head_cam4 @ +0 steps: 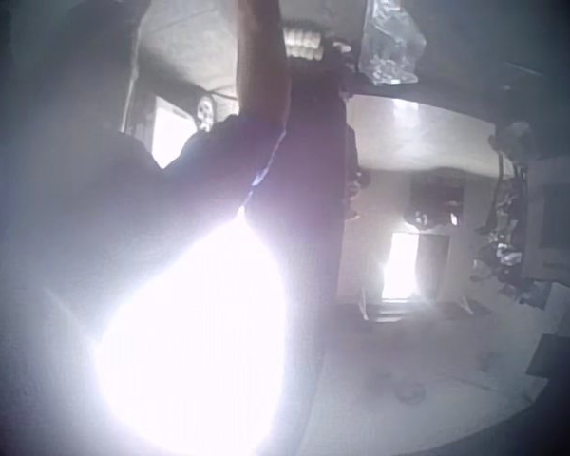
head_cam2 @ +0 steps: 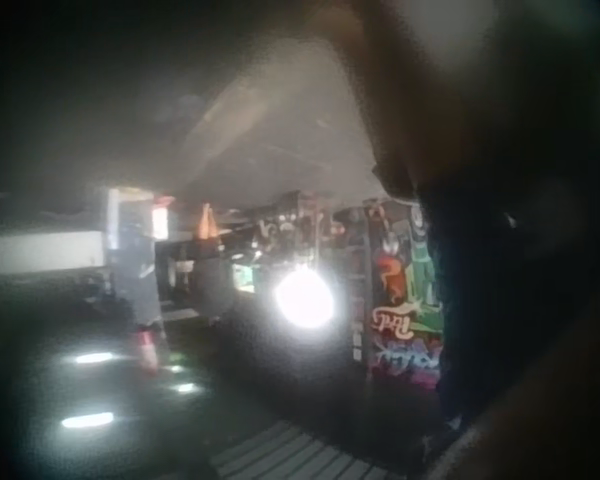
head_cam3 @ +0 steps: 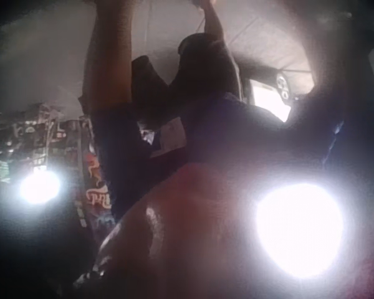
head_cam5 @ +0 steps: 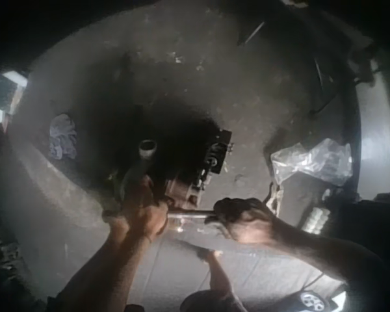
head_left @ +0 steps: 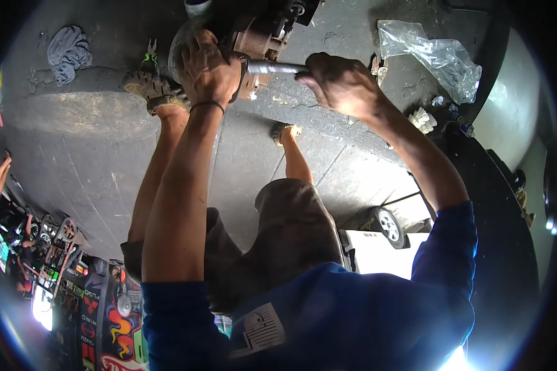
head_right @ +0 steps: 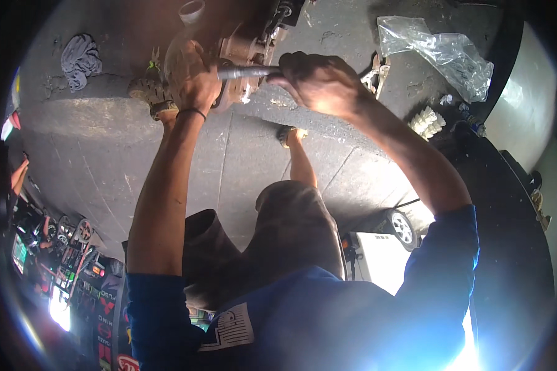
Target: The person uses pliers and a socket wrench to work on a turbocharger on the floor, adjusting bolts and mechanical components.
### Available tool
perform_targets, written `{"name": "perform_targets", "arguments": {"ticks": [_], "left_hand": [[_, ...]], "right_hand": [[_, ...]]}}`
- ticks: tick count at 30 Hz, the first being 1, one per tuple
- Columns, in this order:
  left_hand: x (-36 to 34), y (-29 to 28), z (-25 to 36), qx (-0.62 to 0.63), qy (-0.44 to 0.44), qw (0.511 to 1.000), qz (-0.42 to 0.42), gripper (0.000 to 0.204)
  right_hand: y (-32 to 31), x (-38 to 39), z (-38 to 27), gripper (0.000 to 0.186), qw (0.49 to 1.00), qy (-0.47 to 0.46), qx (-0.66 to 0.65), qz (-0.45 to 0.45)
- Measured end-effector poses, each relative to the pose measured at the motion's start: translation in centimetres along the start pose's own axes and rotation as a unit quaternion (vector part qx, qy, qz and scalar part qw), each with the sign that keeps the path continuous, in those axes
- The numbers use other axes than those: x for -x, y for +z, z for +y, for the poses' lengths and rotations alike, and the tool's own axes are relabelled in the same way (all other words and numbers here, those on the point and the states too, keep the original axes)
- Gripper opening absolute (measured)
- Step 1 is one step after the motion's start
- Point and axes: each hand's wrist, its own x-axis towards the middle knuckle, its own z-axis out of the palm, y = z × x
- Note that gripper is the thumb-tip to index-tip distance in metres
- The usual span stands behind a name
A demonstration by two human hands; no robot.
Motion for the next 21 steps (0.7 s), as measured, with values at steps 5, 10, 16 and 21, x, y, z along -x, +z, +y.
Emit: {"name": "perform_targets", "arguments": {"ticks": [5, 10, 16, 21], "left_hand": [[0.0, 1.5, 3.0, 0.029, 0.016, 0.999, 0.002, 0.03], [0.1, 0.1, 1.6, -0.011, -0.032, 0.999, -0.024, 0.03], [-0.2, 1.4, 3.4, 0.019, -0.011, 1.0, -0.01, 0.028], [0.7, 0.1, 1.6, 0.029, -0.019, 0.999, -0.02, 0.029]], "right_hand": [[6.8, 0.4, 8.9, 0.039, 0.988, 0.045, -0.087, 0.123], [2.6, 2.1, 0.7, 0.04, 0.966, -0.008, -0.035, 0.258], [4.6, -0.7, 10.6, 0.041, 0.967, 0.062, 0.07, 0.238], [2.6, 0.9, 5.2, 0.043, 0.942, -0.01, 0.133, 0.307]]}}
